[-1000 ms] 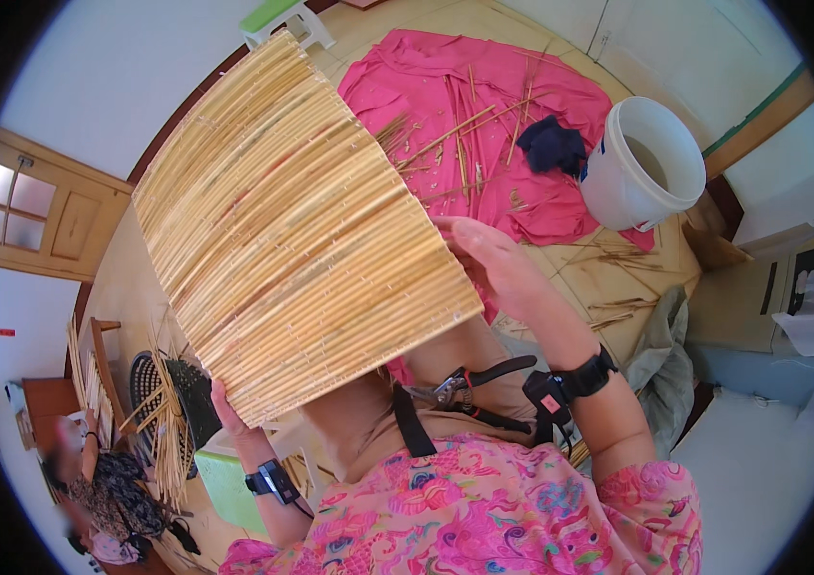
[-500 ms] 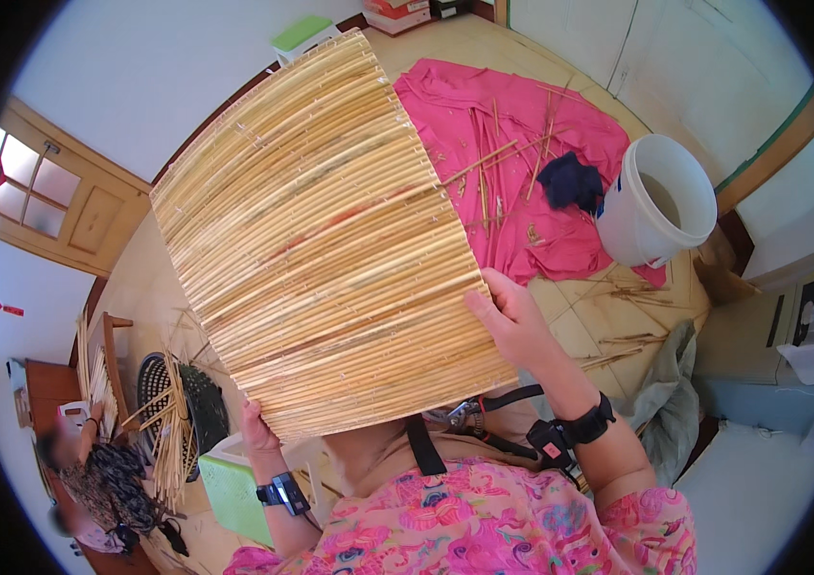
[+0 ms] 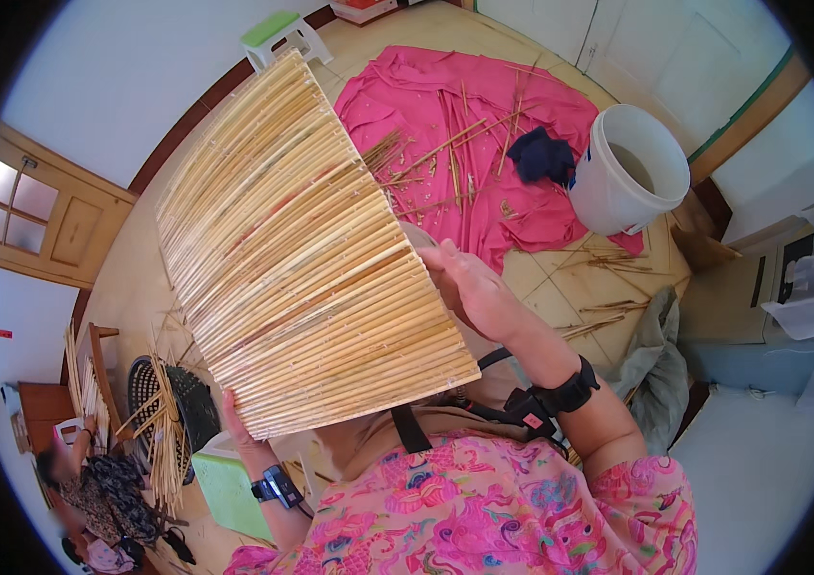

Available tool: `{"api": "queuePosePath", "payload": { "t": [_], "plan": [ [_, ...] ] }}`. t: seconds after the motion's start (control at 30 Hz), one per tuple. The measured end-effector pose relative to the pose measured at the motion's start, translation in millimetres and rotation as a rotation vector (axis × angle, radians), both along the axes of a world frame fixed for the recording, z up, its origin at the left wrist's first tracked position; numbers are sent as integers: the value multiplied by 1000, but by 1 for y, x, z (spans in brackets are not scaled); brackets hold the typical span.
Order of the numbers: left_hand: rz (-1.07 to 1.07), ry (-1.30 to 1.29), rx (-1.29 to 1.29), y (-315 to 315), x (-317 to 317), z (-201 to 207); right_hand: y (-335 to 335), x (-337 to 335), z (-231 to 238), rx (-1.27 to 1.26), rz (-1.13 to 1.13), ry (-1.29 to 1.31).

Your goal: The person is weaving a bamboo mat by threading a white string through bamboo strips. They use shears to cut the string and continue weaving the mat.

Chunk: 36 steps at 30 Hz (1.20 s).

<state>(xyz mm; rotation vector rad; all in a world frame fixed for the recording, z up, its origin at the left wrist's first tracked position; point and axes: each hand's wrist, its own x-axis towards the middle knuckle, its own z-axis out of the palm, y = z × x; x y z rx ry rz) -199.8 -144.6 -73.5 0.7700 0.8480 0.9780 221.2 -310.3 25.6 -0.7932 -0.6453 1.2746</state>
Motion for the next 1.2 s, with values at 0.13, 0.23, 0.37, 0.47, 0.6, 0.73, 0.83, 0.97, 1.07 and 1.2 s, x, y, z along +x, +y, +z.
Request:
{"api": "queuePosePath", "payload": {
  "t": [0.13, 0.23, 0.37, 0.47, 0.6, 0.73, 0.83, 0.97, 1.07, 1.2],
  "plan": [
    [0, 19, 13, -5, 0, 11, -1, -1, 19, -11, 23, -123],
    [8, 29, 22, -6, 0, 13, 0, 0, 22, 13, 29, -234],
    [11, 11, 37, -4, 4, 18, 0, 3, 15, 49, 28, -349],
    [48, 24, 41, -7, 10, 24, -3, 4, 18, 10, 45, -284],
    [35, -8, 31, -5, 7, 23, -6, 2, 23, 62, 117, -56],
    [41, -28, 45, -2, 5, 16, -7, 1, 23, 34, 91, -252],
    [27, -59, 59, -1, 7, 16, -8, 2, 18, 29, 89, -253],
    [10, -66, 57, -5, 11, 25, -8, 5, 19, 66, 111, -253],
    [28, -61, 22, -6, 10, 29, -7, 2, 25, 111, 101, -206],
    [37, -42, 14, -1, 5, 16, -6, -2, 30, 51, 73, -232]
  ]
}}
